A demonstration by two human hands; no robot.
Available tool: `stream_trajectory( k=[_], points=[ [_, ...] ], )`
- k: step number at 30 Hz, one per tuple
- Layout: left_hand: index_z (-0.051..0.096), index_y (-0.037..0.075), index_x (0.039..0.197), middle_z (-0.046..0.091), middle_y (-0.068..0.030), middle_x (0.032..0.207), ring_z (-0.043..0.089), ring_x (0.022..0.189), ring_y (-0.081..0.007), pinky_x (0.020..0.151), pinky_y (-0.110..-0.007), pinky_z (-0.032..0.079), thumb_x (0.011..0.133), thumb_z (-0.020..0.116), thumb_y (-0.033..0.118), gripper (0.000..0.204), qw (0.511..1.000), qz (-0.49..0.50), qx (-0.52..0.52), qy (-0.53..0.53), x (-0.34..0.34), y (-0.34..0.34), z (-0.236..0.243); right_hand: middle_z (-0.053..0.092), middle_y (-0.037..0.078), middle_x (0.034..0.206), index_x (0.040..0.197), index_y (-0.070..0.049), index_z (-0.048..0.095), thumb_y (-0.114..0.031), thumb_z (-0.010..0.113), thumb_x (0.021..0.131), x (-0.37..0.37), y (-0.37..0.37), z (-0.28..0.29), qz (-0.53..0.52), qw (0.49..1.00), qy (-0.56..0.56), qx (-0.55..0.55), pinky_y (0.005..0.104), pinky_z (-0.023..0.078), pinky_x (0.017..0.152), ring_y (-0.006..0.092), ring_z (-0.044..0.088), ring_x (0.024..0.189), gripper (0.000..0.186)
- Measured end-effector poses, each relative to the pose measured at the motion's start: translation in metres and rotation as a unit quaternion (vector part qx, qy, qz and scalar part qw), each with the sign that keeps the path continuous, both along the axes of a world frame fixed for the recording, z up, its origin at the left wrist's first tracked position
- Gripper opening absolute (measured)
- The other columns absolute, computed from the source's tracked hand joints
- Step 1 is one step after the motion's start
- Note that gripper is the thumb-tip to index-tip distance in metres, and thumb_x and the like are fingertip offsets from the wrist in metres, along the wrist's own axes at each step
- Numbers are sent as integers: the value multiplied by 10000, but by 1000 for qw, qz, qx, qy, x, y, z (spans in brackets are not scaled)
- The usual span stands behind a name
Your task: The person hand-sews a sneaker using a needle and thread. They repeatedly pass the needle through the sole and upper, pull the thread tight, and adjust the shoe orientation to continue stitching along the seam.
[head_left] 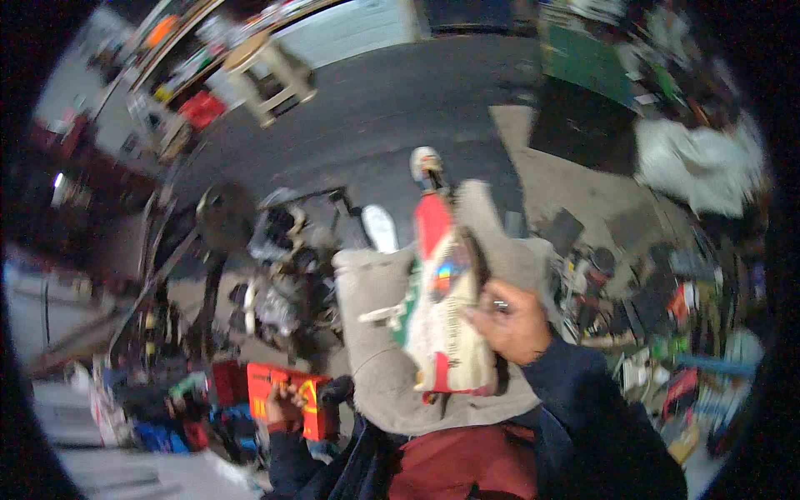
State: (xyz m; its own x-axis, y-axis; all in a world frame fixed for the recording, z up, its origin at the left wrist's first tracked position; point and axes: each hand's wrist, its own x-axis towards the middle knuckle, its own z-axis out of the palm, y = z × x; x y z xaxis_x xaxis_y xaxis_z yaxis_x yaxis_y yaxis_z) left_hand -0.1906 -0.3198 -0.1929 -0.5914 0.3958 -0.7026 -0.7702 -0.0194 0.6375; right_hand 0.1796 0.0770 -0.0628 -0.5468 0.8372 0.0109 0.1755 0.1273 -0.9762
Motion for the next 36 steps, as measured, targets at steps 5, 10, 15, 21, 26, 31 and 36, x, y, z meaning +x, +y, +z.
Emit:
stream_trajectory(
  k=[5, 10, 15, 21, 26, 31, 36],
  points=[
    [580, 88, 777, 640, -113, 767, 643, 582, -326, 515, -476, 524, 978, 550, 411, 381, 968, -46, -246, 19, 46, -49, -68, 566, 3, 730, 762, -34, 527, -158, 719, 878, 26, 6, -3, -17, 1000, -14, 13, 259, 439, 618, 66, 502, 702, 256],
    [654, 54, 1105, 702, -147, 972, 702, 894, -308, 780, -426, 554, 871, 710, 360, 390, 808, -261, -437, 297, 117, -39, -96, 505, -34, 790, 819, -57, 522, -186, 653, 941, 39, 15, -13, -17, 998, 33, -44, 242, 374, 690, 62, 442, 764, 220],
    [631, 123, 1169, 684, -171, 1065, 649, 1039, -365, 917, -434, 502, 855, 708, 330, 384, 806, -240, -419, 343, 137, 23, -91, 520, -30, 757, 868, -62, 530, -234, 614, 973, 36, 15, 0, 12, 992, 46, -117, 223, 383, 622, 54, 448, 668, 219],
    [657, 87, 1092, 692, -172, 1032, 671, 939, -327, 834, -406, 517, 885, 673, 286, 287, 799, -240, -377, 402, 116, 61, -92, 538, -11, 649, 983, -52, 566, -252, 588, 986, 31, -11, 1, 79, 958, 43, -273, 234, 337, 413, 60, 399, 446, 201],
    [669, 59, 987, 697, -160, 876, 672, 850, -321, 789, -403, 511, 919, 637, 308, 260, 822, -295, -354, 336, 123, 43, -114, 593, 10, 812, 1141, -31, 555, -233, 543, 1017, 26, -3, 5, -70, 989, -33, -126, 193, 322, 472, 39, 446, 560, 237],
    [679, 97, 971, 684, -181, 892, 668, 873, -386, 772, -457, 507, 869, 663, 275, 206, 864, -234, -362, 261, 156, 0, -123, 412, 194, 1487, 1532, 15, 312, -107, 499, 963, 17, -13, 19, 18, 999, -20, -29, 384, 372, 1069, 266, 456, 1304, 611],
    [579, 106, 1063, 587, -151, 1034, 620, 965, -379, 790, -463, 495, 823, 720, 196, 293, 742, -81, -490, 451, 133, -21, -100, 295, 187, 1590, 1547, 21, 276, -84, 517, 891, 15, -19, 34, 122, 990, -72, 26, 449, 221, 1195, 326, 316, 1447, 708]
  ],
)
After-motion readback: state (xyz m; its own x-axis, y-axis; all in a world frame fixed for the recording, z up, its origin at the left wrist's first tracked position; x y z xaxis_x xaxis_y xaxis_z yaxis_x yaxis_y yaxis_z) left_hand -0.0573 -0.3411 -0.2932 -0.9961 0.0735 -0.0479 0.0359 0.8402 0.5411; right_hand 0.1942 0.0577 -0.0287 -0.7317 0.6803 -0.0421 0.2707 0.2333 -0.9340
